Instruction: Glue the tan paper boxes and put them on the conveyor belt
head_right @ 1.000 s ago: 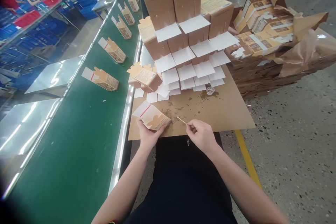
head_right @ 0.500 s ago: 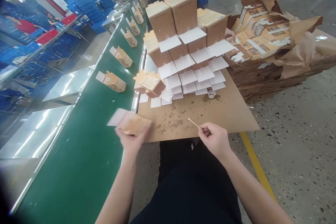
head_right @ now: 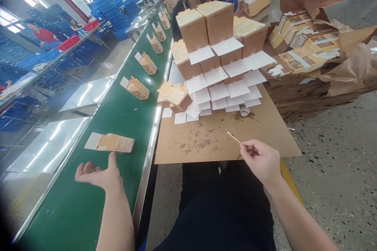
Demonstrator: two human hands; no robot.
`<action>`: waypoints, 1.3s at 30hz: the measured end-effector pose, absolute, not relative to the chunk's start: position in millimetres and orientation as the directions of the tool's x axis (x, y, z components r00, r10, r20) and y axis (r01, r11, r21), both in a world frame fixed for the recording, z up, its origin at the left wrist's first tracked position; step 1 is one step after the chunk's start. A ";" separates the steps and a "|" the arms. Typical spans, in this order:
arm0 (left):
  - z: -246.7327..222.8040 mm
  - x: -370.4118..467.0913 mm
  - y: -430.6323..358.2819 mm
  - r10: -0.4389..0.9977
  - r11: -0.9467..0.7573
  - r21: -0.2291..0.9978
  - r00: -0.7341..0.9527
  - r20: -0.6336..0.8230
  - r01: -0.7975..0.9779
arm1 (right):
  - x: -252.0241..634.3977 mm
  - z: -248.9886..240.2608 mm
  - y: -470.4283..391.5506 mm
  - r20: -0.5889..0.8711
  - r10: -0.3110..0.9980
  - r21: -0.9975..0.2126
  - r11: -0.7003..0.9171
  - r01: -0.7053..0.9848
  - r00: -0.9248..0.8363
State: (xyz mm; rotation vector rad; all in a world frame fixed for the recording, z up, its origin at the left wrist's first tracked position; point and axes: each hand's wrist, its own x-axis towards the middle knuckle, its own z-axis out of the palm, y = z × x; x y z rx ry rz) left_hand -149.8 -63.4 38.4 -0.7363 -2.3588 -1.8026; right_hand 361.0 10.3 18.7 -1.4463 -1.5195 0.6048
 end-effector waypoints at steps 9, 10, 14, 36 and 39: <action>62.8 -5.5 94.8 0.771 0.098 0.974 -0.603 -0.204 -0.204 | 362.9 28.0 16.6 0.301 0.941 -0.843 0.187 0.505 0.155; 62.9 8.7 110.2 0.781 0.109 0.968 -0.583 -0.223 -0.224 | 361.6 28.5 16.1 0.306 0.939 -0.843 0.191 0.502 0.157; 59.4 42.0 140.3 0.797 0.111 0.963 -0.557 -0.233 -0.244 | 362.9 27.2 10.1 0.338 0.922 -0.837 0.204 0.507 0.187; 20.9 8.7 -1.2 0.893 0.175 0.781 -0.237 -0.382 -0.600 | 412.6 55.8 148.2 0.128 0.985 -0.436 0.160 0.886 -0.115; 25.6 14.0 4.8 0.887 0.205 0.784 -0.228 -0.402 -0.586 | 413.7 66.1 129.2 0.219 0.975 -0.502 0.140 0.854 -0.031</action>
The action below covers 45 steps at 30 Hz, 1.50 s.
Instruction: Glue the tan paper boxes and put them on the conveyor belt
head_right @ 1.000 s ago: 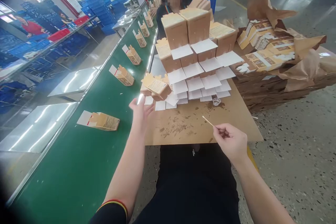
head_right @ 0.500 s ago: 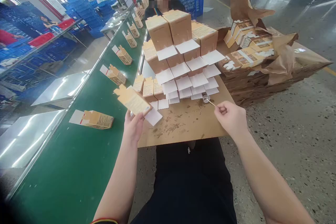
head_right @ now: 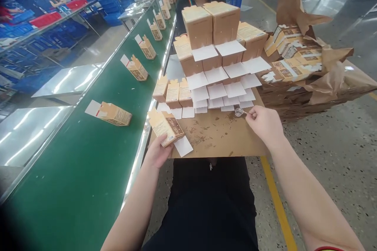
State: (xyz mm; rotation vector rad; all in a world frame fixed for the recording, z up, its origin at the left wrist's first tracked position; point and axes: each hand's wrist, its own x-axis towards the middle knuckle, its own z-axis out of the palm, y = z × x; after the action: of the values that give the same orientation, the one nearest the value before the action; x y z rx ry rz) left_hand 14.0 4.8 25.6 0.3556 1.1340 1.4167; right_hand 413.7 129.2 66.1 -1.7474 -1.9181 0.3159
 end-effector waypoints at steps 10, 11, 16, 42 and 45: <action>19.8 20.7 5.7 0.906 0.145 0.966 -0.364 -0.217 -0.213 | 279.5 5.8 -10.3 0.326 0.892 -0.784 0.439 0.438 -0.312; 18.7 21.6 5.5 0.908 0.142 0.973 -0.368 -0.200 -0.179 | 269.1 -2.5 -15.9 0.345 0.881 -0.770 0.463 0.440 -0.324; 16.8 27.0 2.7 0.899 0.122 0.988 -0.412 -0.150 -0.092 | 255.3 -20.6 -18.6 0.381 0.834 -0.691 0.543 0.477 -0.399; 2.6 37.6 -17.9 0.858 0.134 0.969 -0.514 -0.007 0.210 | 322.5 17.6 0.3 0.299 0.954 -0.813 0.265 0.519 -0.019; 15.5 -17.6 -20.8 0.717 0.178 0.962 -0.697 0.017 0.207 | 337.9 20.2 0.9 0.310 0.950 -0.815 0.243 0.525 0.043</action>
State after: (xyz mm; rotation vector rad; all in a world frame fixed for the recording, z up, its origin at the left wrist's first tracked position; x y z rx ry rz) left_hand -17.6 -20.8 15.5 0.8678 2.0173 1.5365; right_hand 337.9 0.9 20.2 -1.4059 -1.6087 0.5882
